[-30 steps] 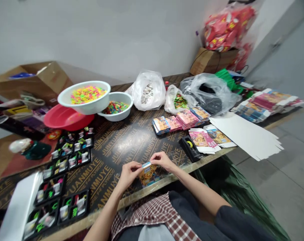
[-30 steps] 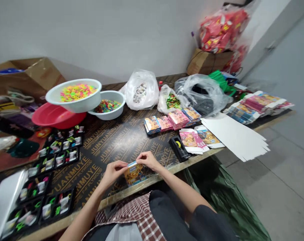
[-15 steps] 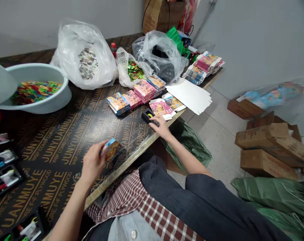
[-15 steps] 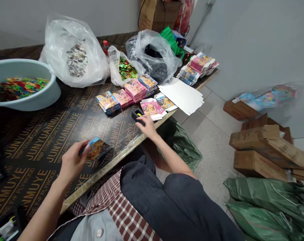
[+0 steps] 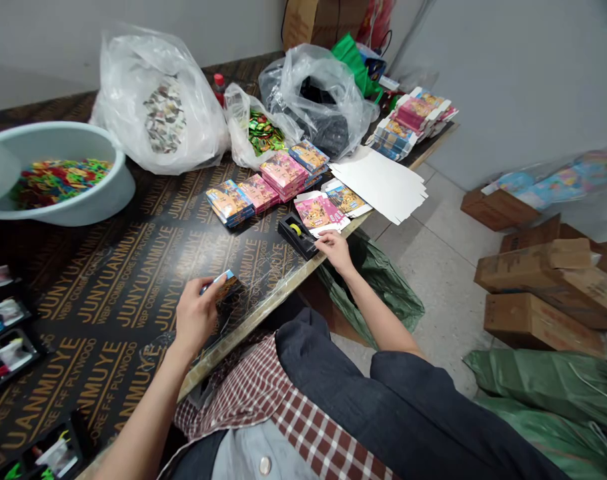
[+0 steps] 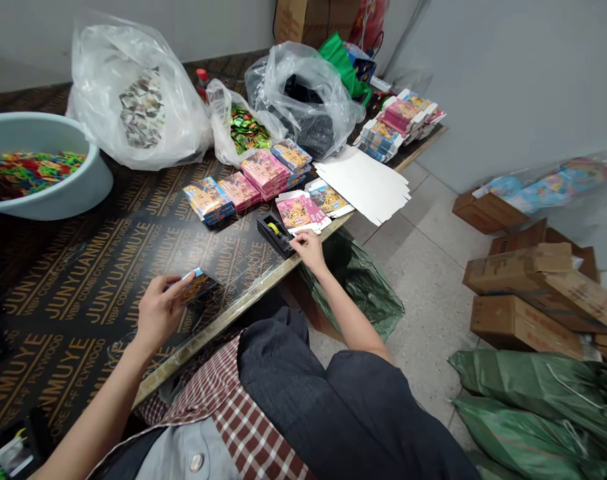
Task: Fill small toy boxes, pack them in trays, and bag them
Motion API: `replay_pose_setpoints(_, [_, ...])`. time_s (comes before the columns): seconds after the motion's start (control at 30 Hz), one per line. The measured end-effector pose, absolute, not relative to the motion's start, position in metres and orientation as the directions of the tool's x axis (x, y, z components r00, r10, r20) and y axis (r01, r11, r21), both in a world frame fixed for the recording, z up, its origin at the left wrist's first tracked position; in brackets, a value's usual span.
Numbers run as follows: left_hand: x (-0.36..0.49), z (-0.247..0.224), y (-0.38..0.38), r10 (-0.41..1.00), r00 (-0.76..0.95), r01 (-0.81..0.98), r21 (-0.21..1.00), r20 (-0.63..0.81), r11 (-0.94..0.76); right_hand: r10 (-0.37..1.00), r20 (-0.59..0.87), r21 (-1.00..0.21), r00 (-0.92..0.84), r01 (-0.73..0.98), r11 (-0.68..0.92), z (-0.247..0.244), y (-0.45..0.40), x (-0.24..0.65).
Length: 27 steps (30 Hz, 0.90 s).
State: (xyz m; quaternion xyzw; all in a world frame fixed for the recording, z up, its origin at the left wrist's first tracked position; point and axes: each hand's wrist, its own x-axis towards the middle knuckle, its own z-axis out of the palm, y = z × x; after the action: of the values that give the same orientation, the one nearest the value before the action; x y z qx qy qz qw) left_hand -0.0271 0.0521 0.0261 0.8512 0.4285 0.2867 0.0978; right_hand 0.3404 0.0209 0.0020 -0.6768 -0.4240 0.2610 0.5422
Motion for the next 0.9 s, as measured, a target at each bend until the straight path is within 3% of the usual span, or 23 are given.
replay_pose_setpoints(0.2, [-0.022, 0.026, 0.048, 0.832, 0.417, 0.669, 0.495, 0.366, -0.554, 0.789, -0.086, -0.98, 0.609, 0.091, -0.178, -0.023, 0.0, 0.337])
replay_pose_setpoints(0.4, [-0.019, 0.015, 0.043, 0.815, 0.411, 0.684, 0.453, 0.408, -0.571, 0.733, 0.049, -0.972, 0.679, 0.202, -0.122, -0.036, -0.002, 0.323])
replay_pose_setpoints(0.53, [-0.018, 0.011, 0.039, 0.817, 0.418, 0.695, 0.44, 0.397, -0.569, 0.612, 0.08, -0.984, 0.786, 0.162, -0.08, -0.038, -0.005, 0.312])
replay_pose_setpoints(0.7, [-0.019, 0.011, 0.035, 0.812, 0.455, 0.689, 0.433, 0.366, -0.581, 0.563, 0.029, -0.999, 0.826, 0.046, -0.015, -0.024, -0.002, 0.298])
replay_pose_setpoints(0.8, [-0.019, 0.012, 0.032, 0.82, 0.459, 0.677, 0.463, 0.341, -0.572, 0.651, -0.051, -0.998, 0.757, -0.056, -0.014, -0.004, -0.005, 0.271])
replay_pose_setpoints(0.9, [-0.021, 0.011, 0.031, 0.828, 0.419, 0.643, 0.523, 0.372, -0.56, 0.902, -0.218, -0.963, 0.373, -0.235, -0.135, 0.018, -0.008, 0.223])
